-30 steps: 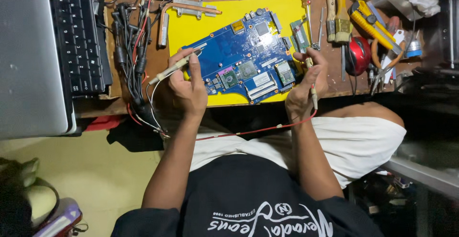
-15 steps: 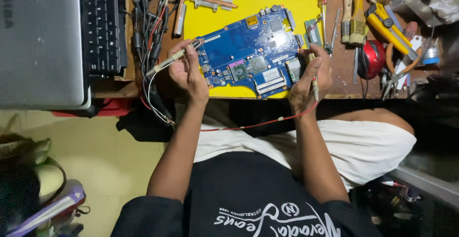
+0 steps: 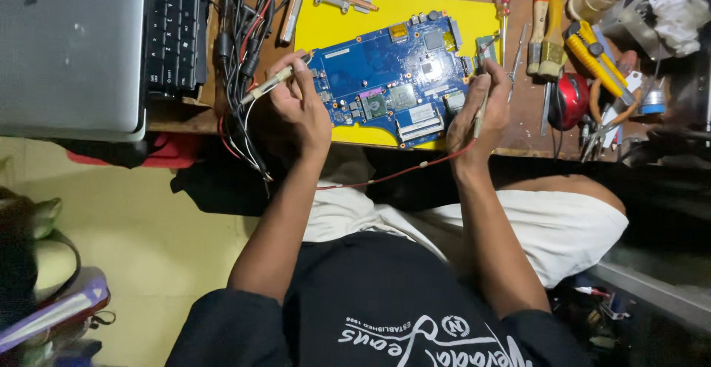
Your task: The person uses a multimeter to test various points on a blue laptop motherboard placed on a yellow mat. They systematically move the probes across different components and connectors, occasionally flipping the board to access the other side.
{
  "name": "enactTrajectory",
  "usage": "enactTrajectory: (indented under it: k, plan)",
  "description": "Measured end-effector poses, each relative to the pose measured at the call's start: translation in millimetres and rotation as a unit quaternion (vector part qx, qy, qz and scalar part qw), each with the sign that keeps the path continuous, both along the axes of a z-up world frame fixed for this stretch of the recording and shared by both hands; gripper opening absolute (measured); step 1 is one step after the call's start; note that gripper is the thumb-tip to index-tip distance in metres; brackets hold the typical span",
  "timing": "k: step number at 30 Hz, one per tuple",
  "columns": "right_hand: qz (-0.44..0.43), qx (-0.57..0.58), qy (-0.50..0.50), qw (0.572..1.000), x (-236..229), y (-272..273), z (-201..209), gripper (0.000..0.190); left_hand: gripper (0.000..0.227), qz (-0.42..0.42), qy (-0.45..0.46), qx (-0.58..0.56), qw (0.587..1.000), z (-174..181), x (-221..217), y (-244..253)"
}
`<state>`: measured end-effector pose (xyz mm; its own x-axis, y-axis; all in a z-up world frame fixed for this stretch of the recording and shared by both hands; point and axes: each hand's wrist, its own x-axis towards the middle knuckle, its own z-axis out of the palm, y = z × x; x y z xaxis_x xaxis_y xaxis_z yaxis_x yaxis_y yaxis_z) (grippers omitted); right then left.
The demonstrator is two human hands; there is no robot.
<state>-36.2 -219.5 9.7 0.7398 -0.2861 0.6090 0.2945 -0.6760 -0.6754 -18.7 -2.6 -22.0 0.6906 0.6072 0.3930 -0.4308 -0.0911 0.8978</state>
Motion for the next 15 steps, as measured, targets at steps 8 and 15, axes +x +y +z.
enactTrajectory:
  k: [8,15]
  plan:
    - [0.062,0.079,0.111,0.989,3.1,-13.6,21.0,0.043,0.020,-0.010,0.058,-0.065,0.996,7.2,1.8,-6.7]
    - [0.048,0.125,0.104,0.986,-6.3,-18.5,57.1,0.046,0.017,-0.012,0.008,-0.216,0.976,23.7,18.2,1.3]
